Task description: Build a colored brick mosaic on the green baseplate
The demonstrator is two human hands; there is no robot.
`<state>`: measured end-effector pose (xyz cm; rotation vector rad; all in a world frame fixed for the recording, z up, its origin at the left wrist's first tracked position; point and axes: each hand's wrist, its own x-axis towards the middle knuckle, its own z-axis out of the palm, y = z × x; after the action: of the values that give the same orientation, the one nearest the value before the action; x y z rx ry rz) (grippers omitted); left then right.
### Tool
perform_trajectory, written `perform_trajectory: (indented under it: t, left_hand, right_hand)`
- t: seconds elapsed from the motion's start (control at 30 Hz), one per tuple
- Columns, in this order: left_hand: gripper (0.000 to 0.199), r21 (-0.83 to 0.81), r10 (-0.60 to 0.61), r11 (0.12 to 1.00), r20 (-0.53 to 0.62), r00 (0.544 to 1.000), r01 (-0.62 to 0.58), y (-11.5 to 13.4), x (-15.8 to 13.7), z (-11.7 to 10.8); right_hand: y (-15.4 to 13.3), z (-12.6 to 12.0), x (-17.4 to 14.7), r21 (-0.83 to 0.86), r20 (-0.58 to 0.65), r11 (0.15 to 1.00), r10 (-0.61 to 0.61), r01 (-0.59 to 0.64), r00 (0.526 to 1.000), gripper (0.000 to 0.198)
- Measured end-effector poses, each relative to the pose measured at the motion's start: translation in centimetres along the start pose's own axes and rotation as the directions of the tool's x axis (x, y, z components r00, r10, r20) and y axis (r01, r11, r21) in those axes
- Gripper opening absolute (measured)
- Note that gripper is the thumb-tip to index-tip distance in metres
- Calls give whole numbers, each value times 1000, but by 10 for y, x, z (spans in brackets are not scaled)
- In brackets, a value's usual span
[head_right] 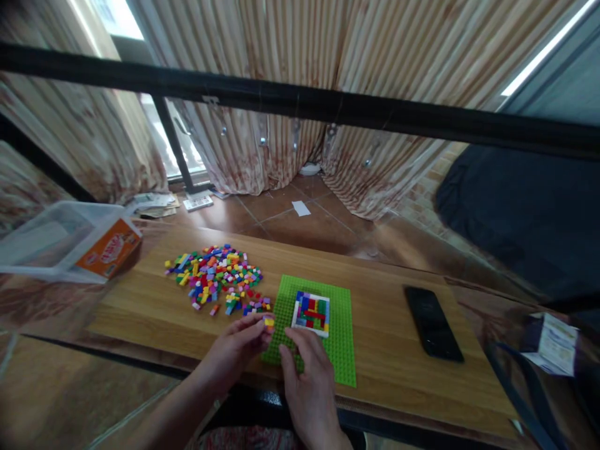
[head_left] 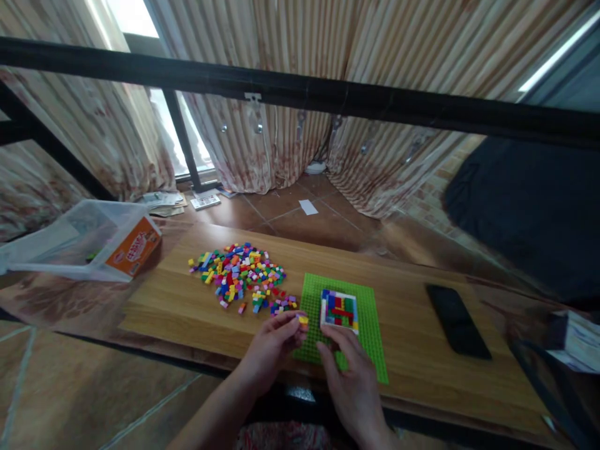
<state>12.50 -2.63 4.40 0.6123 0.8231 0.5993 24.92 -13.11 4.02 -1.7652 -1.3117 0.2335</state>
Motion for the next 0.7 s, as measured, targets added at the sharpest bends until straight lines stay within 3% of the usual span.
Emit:
perform_trajectory:
  t: [0.1,0.3,0.53,0.7]
  left_hand:
    - [39,-125,-107,986,34,994,111,-7,-4,14]
    - [32,-24,-81,996,78,994,83,-4,-9,24]
    - [30,132,-58,990,102,993,44,-6,-7,16]
    - [32,194,-48,981,123,991,23,-1,-10,-1]
  right_hand:
    - [-5,-2,7,81,12,995,62,-63,998,23]
    - [-4,-9,17,127,58,992,9,-16,998,19]
    - [-5,-9,18,185,104,983,-17,-3,994,18]
    - [-12,2,18,250,196,967,-6,-44,981,20]
